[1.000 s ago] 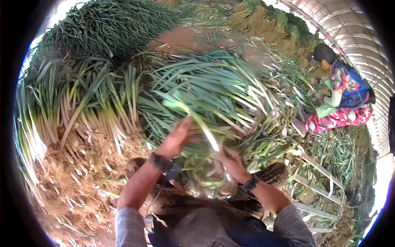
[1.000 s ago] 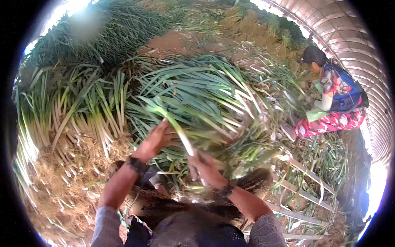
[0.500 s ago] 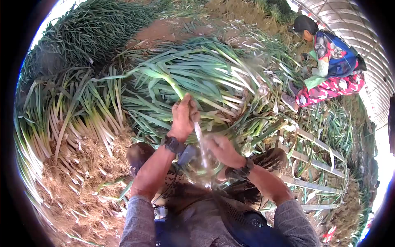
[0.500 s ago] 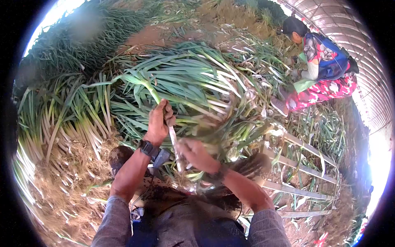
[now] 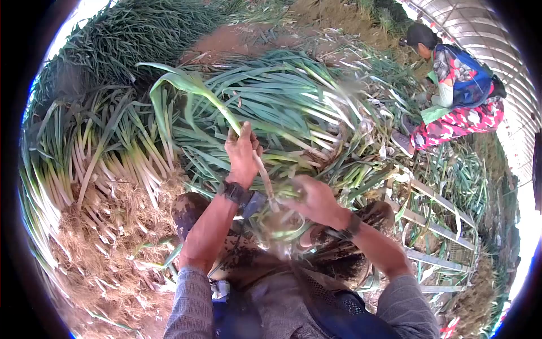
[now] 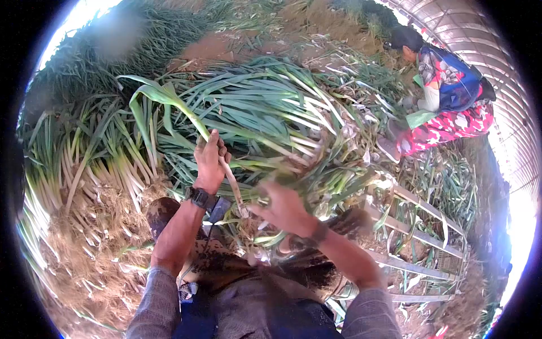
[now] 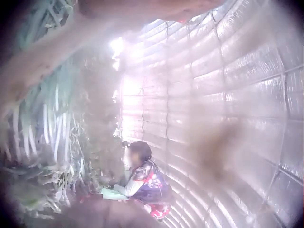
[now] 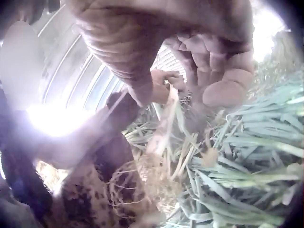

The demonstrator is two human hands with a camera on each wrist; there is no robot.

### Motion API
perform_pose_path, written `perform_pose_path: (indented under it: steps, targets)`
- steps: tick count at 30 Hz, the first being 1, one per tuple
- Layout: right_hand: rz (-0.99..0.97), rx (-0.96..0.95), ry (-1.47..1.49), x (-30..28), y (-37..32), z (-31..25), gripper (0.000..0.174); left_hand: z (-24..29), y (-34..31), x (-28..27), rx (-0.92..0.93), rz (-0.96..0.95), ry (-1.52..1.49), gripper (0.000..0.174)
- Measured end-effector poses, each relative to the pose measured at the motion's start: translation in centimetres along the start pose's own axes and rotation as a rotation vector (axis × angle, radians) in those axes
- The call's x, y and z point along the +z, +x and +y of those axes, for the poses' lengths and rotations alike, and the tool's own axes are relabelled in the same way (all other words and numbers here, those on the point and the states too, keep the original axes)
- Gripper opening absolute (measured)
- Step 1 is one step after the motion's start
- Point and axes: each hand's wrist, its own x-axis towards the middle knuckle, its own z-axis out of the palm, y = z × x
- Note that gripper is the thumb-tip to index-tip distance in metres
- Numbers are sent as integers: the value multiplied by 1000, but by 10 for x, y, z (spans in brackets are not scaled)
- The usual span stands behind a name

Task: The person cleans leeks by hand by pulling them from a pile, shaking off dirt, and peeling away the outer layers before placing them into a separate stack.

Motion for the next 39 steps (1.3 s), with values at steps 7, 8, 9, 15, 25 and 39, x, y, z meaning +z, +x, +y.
perform_pose_path:
  steps: [7, 8, 9, 15, 25, 39]
  targets:
    - [187, -53, 118, 49, 23, -7, 28, 1, -7, 5, 39, 25, -20, 8]
    - [225, -42, 183, 51, 23, -6, 24, 2, -7, 5, 40, 8, -47, 8]
    - [263, -29, 248, 54, 22, -5, 22, 4, -8, 4, 39, -8, -72, 8]
    - [274, -88, 252, 50, 17, -5, 22, -2, -6, -3, 23, 12, -90, 14]
    - [76, 315, 450, 50, 10, 11, 21, 8, -7, 7, -63, -67, -126, 18]
    - [-396, 199, -219, 32, -26, 130, 22, 66, 2, 25, -36, -289, -45, 32]
